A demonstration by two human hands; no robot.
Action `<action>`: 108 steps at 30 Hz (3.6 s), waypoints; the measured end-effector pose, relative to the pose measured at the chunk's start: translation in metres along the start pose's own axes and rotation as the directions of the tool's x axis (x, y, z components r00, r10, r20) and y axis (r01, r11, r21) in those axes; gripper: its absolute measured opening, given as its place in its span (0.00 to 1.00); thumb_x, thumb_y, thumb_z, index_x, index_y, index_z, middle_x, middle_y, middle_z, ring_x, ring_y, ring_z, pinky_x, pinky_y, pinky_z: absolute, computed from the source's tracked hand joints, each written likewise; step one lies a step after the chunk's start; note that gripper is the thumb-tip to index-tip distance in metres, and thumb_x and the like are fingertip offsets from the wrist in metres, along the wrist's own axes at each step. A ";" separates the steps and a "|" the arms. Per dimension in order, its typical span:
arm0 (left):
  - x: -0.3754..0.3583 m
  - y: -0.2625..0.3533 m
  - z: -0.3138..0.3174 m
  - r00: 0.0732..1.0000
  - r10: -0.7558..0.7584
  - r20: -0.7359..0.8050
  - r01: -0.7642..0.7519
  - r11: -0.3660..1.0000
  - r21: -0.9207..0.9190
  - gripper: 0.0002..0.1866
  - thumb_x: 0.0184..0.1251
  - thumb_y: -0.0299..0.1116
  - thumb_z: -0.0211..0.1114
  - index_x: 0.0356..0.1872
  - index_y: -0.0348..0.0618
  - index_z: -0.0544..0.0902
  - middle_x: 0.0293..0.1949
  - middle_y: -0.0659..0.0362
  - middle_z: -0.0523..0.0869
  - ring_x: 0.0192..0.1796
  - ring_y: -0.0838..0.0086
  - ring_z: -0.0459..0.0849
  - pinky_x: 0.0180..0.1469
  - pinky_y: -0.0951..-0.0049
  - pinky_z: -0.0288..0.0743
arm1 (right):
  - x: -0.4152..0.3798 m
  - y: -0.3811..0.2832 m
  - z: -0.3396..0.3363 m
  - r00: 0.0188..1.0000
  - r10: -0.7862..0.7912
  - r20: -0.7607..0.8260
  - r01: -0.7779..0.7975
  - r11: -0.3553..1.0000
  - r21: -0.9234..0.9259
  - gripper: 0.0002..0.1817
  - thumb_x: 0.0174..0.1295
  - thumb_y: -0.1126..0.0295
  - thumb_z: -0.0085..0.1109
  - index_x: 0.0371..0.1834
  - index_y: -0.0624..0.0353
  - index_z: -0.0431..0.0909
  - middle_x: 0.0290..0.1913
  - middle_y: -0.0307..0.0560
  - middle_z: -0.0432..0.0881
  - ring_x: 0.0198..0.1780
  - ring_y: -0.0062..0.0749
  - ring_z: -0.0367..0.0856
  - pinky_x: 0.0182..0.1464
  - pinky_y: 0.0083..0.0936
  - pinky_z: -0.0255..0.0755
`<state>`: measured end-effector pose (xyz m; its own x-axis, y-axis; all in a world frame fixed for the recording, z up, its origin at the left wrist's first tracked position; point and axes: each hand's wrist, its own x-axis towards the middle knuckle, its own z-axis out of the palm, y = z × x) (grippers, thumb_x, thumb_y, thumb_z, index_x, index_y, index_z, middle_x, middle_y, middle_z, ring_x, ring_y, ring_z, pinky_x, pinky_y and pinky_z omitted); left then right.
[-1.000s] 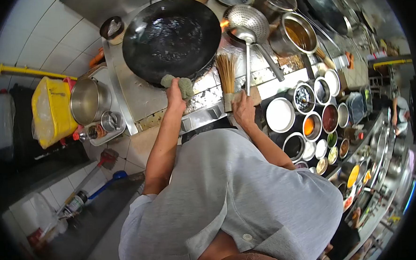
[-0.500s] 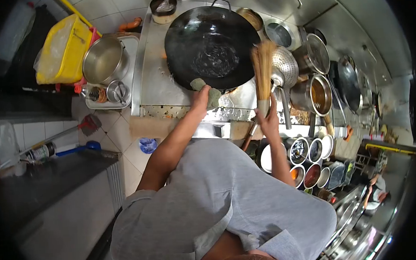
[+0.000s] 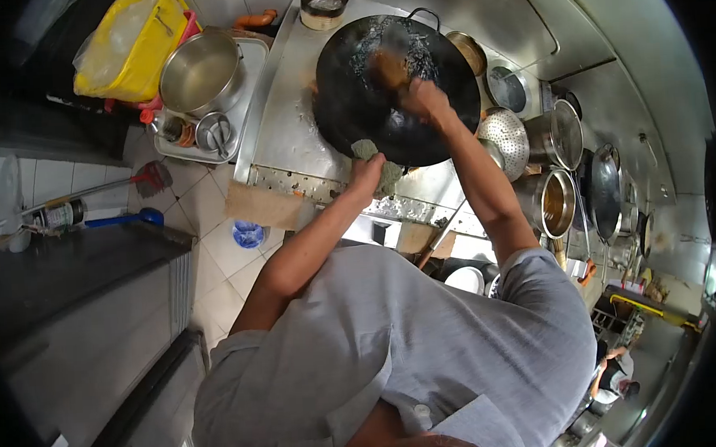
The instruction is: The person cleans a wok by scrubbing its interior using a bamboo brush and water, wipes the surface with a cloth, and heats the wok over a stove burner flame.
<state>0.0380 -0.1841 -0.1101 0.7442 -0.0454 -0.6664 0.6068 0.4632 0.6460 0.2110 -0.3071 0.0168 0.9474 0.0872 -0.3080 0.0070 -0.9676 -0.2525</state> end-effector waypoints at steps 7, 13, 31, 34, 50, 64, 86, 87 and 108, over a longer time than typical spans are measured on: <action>0.000 0.000 0.006 0.996 0.087 -0.019 -0.086 0.993 0.081 0.13 0.66 0.37 0.62 0.44 0.38 0.81 0.38 0.56 0.85 0.38 0.69 0.85 0.39 0.65 0.80 | -0.052 -0.004 -0.013 0.988 -0.076 0.132 0.112 0.949 -0.296 0.20 0.61 0.58 0.56 0.46 0.64 0.83 0.48 0.69 0.84 0.53 0.59 0.84 0.58 0.46 0.78; 0.023 -0.016 -0.002 0.998 0.019 0.061 -0.018 1.000 -0.024 0.16 0.63 0.36 0.61 0.46 0.34 0.80 0.43 0.55 0.83 0.45 0.69 0.82 0.48 0.66 0.75 | -0.023 0.025 -0.002 0.996 -0.087 0.035 0.093 0.971 -0.222 0.20 0.67 0.56 0.50 0.41 0.62 0.84 0.40 0.67 0.86 0.44 0.58 0.87 0.50 0.46 0.82; -0.002 0.000 0.005 0.989 0.146 0.018 -0.146 0.989 0.008 0.13 0.65 0.39 0.62 0.44 0.40 0.81 0.37 0.57 0.84 0.38 0.69 0.85 0.38 0.64 0.81 | -0.094 -0.015 -0.013 0.976 -0.148 0.157 0.199 0.899 -0.391 0.20 0.58 0.64 0.55 0.50 0.63 0.84 0.45 0.62 0.87 0.49 0.49 0.88 0.56 0.42 0.80; -0.009 0.015 0.004 1.000 0.028 0.011 -0.028 1.000 -0.008 0.15 0.63 0.36 0.63 0.47 0.38 0.78 0.41 0.57 0.81 0.43 0.68 0.82 0.46 0.65 0.77 | -0.055 -0.018 -0.048 0.936 0.007 0.353 0.082 0.968 -0.237 0.17 0.57 0.61 0.59 0.36 0.66 0.86 0.32 0.60 0.87 0.31 0.45 0.90 0.36 0.35 0.85; 0.017 -0.007 0.001 0.995 0.048 0.087 -0.041 0.996 -0.081 0.17 0.68 0.37 0.59 0.52 0.37 0.79 0.43 0.55 0.84 0.39 0.65 0.86 0.38 0.61 0.84 | -0.032 -0.025 0.014 0.958 -0.254 0.135 0.111 0.760 0.641 0.22 0.61 0.59 0.61 0.56 0.58 0.82 0.20 0.47 0.80 0.17 0.31 0.81 0.21 0.31 0.75; 0.017 -0.014 0.005 0.991 -0.087 0.103 0.090 0.995 -0.031 0.14 0.71 0.39 0.58 0.48 0.39 0.79 0.41 0.54 0.84 0.39 0.65 0.87 0.35 0.56 0.83 | -0.007 -0.005 0.014 0.994 0.059 0.089 -0.077 0.976 0.205 0.26 0.66 0.51 0.52 0.55 0.62 0.80 0.41 0.65 0.87 0.36 0.52 0.89 0.49 0.44 0.82; 0.009 -0.011 0.014 0.999 0.015 0.031 -0.016 0.999 0.037 0.17 0.69 0.41 0.59 0.50 0.38 0.80 0.40 0.55 0.85 0.40 0.67 0.86 0.39 0.63 0.82 | -0.047 -0.017 -0.017 0.989 -0.090 0.118 0.102 0.990 -0.096 0.22 0.63 0.58 0.51 0.45 0.68 0.83 0.38 0.65 0.87 0.36 0.52 0.90 0.45 0.40 0.84; 0.015 -0.016 0.012 0.999 0.013 0.037 -0.015 0.999 0.037 0.17 0.69 0.41 0.59 0.50 0.38 0.80 0.40 0.55 0.85 0.40 0.67 0.86 0.39 0.63 0.82 | -0.018 -0.014 -0.015 0.990 -0.046 0.136 0.051 0.998 -0.033 0.22 0.63 0.58 0.52 0.45 0.69 0.83 0.36 0.64 0.87 0.33 0.51 0.89 0.43 0.39 0.84; -0.001 -0.001 0.018 0.991 -0.089 0.096 0.098 0.990 -0.099 0.17 0.65 0.40 0.63 0.47 0.39 0.79 0.39 0.55 0.83 0.33 0.64 0.85 0.30 0.58 0.81 | -0.056 0.024 0.031 0.978 -0.147 0.147 0.149 0.989 -0.007 0.25 0.62 0.55 0.54 0.48 0.69 0.81 0.36 0.63 0.87 0.39 0.49 0.89 0.42 0.42 0.83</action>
<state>0.0419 -0.2008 -0.1034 0.7106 -0.1708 -0.6825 0.6464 0.5415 0.5375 0.1485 -0.3282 -0.0007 0.8786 0.2623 -0.3990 0.1506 -0.9452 -0.2897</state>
